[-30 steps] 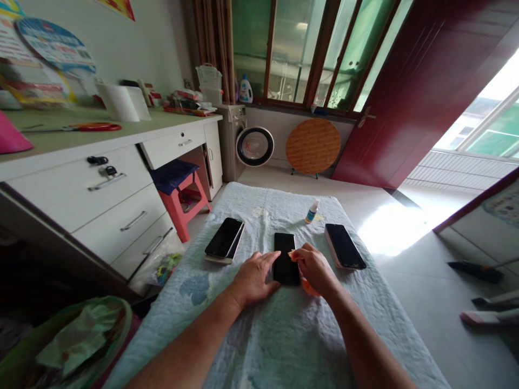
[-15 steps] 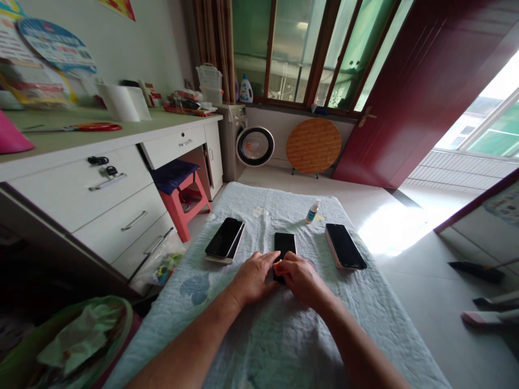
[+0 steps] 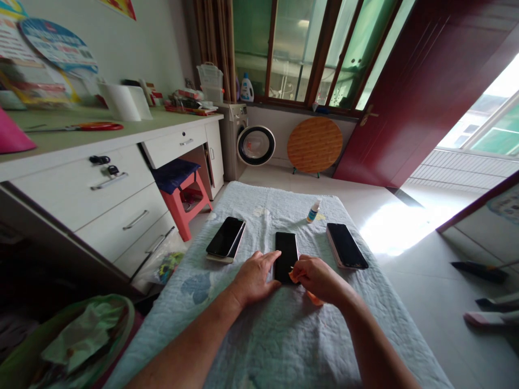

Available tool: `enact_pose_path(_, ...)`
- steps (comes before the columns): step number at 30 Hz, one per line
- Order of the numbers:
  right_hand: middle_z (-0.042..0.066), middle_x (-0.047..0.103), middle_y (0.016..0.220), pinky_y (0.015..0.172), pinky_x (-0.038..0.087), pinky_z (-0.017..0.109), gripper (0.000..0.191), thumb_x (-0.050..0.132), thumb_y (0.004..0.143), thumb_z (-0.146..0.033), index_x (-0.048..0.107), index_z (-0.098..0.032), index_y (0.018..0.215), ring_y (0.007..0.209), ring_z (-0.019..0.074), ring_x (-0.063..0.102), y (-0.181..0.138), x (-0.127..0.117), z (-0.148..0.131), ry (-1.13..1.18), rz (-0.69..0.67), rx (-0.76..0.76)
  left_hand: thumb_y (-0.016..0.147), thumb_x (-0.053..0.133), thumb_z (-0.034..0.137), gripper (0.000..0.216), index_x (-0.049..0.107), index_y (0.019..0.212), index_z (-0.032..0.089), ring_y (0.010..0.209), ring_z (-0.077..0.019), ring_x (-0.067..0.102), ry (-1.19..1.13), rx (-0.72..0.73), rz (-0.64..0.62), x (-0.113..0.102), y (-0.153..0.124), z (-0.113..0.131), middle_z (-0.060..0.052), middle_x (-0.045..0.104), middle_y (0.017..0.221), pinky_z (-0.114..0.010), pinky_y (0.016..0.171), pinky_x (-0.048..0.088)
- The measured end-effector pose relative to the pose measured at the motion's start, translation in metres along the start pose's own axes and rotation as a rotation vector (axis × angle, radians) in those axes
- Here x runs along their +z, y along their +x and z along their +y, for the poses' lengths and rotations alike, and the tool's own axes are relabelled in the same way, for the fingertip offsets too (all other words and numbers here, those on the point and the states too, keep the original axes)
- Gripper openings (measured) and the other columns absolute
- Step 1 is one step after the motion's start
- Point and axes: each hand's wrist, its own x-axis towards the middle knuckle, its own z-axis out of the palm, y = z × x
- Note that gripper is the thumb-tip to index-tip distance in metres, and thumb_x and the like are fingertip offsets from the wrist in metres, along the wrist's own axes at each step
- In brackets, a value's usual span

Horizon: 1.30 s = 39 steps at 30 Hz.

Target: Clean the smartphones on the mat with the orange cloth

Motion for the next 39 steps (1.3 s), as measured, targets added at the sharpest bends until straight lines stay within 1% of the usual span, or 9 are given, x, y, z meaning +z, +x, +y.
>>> enact_pose_path(7,0.002,0.058,0.082,0.068,0.037,0.021,0.02,0.05,0.082,-0.011,0.068,-0.019,0.077,0.072,0.0107,0.054,0.009,0.024,-0.022,-0.033,0.062,-0.03,0.077,0.062,0.033,0.066,0.041,0.138,0.021,0.112,-0.0267,0.052,-0.017,-0.017,-0.003,0.0,0.001,0.001,-0.007,0.057,0.131,-0.037,0.097,0.042)
enact_pose_path(10,0.002,0.058,0.087,0.065,0.037,0.02,0.02,0.05,0.084,-0.012,0.068,-0.019,0.081,0.071,0.0095,0.054,0.01,0.029,-0.028,-0.019,0.055,-0.018,0.079,0.062,0.035,0.064,0.043,0.137,0.02,0.11,-0.0265,0.053,-0.012,-0.02,0.007,-0.001,0.001,0.002,-0.008,0.058,0.128,-0.036,0.096,0.043)
enact_pose_path(15,0.003,0.06,0.082,0.068,0.037,0.02,0.019,0.051,0.082,-0.011,0.068,-0.018,0.077,0.074,0.0109,0.055,0.007,0.018,-0.026,-0.052,0.023,0.005,0.077,0.064,0.04,0.068,0.043,0.137,0.018,0.108,-0.0264,0.055,-0.01,-0.026,0.002,-0.002,0.0,0.003,-0.009,0.061,0.122,-0.035,0.094,0.045)
enact_pose_path(20,0.003,0.063,0.08,0.068,0.039,0.02,0.022,0.051,0.072,-0.004,0.068,-0.018,0.073,0.075,0.0122,0.057,0.0,0.0,-0.014,-0.014,-0.058,0.033,0.072,0.066,0.029,0.072,0.041,0.139,0.018,0.111,-0.0261,0.052,0.003,-0.019,0.006,-0.002,0.0,0.002,-0.008,0.058,0.128,-0.034,0.098,0.042)
enact_pose_path(23,0.002,0.065,0.08,0.066,0.039,0.02,0.027,0.05,0.068,-0.002,0.069,-0.019,0.074,0.074,0.0118,0.058,-0.003,-0.004,-0.005,0.006,-0.078,0.042,0.071,0.066,0.028,0.073,0.042,0.138,0.019,0.111,-0.0257,0.052,-0.004,-0.027,0.013,-0.001,0.0,0.001,-0.007,0.058,0.129,-0.034,0.098,0.042)
enact_pose_path(26,0.002,0.065,0.08,0.067,0.039,0.02,0.027,0.05,0.067,-0.002,0.07,-0.018,0.075,0.072,0.0117,0.058,-0.004,-0.005,0.003,-0.012,-0.074,0.06,0.071,0.066,0.028,0.072,0.043,0.138,0.018,0.11,-0.0258,0.052,-0.006,-0.023,0.019,0.0,0.001,0.001,-0.007,0.057,0.13,-0.035,0.099,0.042)
enact_pose_path(28,0.002,0.063,0.079,0.066,0.038,0.02,0.023,0.052,0.069,-0.005,0.069,-0.018,0.074,0.072,0.0115,0.058,-0.003,-0.004,0.006,-0.039,-0.049,0.069,0.07,0.067,0.027,0.072,0.043,0.138,0.018,0.111,-0.0257,0.052,-0.006,-0.017,0.022,0.0,0.001,0.0,-0.006,0.057,0.131,-0.035,0.099,0.042)
enact_pose_path(31,0.002,0.06,0.079,0.066,0.037,0.02,0.018,0.052,0.077,-0.011,0.068,-0.018,0.076,0.071,0.0112,0.056,0.001,0.001,0.009,-0.083,0.03,0.078,0.07,0.067,0.027,0.072,0.043,0.138,0.019,0.111,-0.0255,0.052,-0.01,-0.016,0.027,0.001,0.0,0.0,-0.005,0.056,0.132,-0.034,0.099,0.041)
enact_pose_path(39,0.003,0.059,0.087,0.067,0.034,0.021,0.022,0.046,0.086,-0.016,0.068,-0.02,0.085,0.075,0.0118,0.055,0.014,0.013,0.006,-0.173,0.227,0.205,0.07,0.069,0.034,0.074,0.042,0.138,0.019,0.11,-0.0273,0.052,-0.018,-0.019,0.007,-0.001,0.001,0.001,-0.007,0.058,0.129,-0.036,0.097,0.042)
